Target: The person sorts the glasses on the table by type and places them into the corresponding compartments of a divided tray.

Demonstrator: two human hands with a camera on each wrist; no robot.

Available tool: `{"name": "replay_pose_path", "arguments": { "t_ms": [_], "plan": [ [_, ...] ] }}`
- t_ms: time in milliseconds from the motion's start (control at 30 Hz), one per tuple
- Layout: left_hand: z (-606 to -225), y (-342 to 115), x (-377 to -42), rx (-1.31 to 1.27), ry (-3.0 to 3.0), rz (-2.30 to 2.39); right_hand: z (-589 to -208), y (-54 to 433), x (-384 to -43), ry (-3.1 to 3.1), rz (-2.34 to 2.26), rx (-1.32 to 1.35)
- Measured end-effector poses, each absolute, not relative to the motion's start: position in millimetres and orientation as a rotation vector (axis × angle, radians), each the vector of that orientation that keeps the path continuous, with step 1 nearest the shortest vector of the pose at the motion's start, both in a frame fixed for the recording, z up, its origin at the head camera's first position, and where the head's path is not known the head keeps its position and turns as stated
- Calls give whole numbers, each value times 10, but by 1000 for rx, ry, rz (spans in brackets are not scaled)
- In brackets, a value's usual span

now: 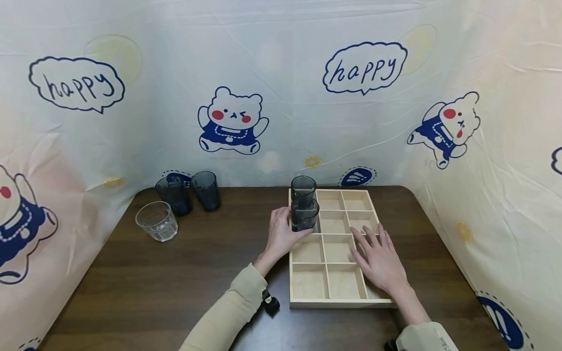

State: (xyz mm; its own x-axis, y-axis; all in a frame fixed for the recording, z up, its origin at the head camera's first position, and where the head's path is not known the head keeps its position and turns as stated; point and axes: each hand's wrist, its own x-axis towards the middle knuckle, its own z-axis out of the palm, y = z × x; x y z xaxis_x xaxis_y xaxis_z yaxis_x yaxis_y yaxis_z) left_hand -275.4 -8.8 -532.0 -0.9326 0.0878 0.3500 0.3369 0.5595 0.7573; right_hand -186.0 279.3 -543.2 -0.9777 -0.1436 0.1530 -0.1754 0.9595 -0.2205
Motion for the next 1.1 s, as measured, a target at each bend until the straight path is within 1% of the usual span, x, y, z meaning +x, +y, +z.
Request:
{"name": "replay_pose_path", "arguments": {
  "t_ms": [333,633,933,1100],
  "plan": [
    [-5372,-179,-2718,-414,-2611,-1101,-5436,2784,-1862,-2972,350,253],
    [-5327,-367,-2661,-480,-2746,-1011,-5440,2810,-1866,-2956,360,267],
    [-5279,-728,-2610,-523,-2845,-960,-5452,2814,-1867,-2954,359,266],
    [-5259,-977,-2604,-478,-2864,-927,-5447,2801,-1870,-2955,359,262]
  ]
}}
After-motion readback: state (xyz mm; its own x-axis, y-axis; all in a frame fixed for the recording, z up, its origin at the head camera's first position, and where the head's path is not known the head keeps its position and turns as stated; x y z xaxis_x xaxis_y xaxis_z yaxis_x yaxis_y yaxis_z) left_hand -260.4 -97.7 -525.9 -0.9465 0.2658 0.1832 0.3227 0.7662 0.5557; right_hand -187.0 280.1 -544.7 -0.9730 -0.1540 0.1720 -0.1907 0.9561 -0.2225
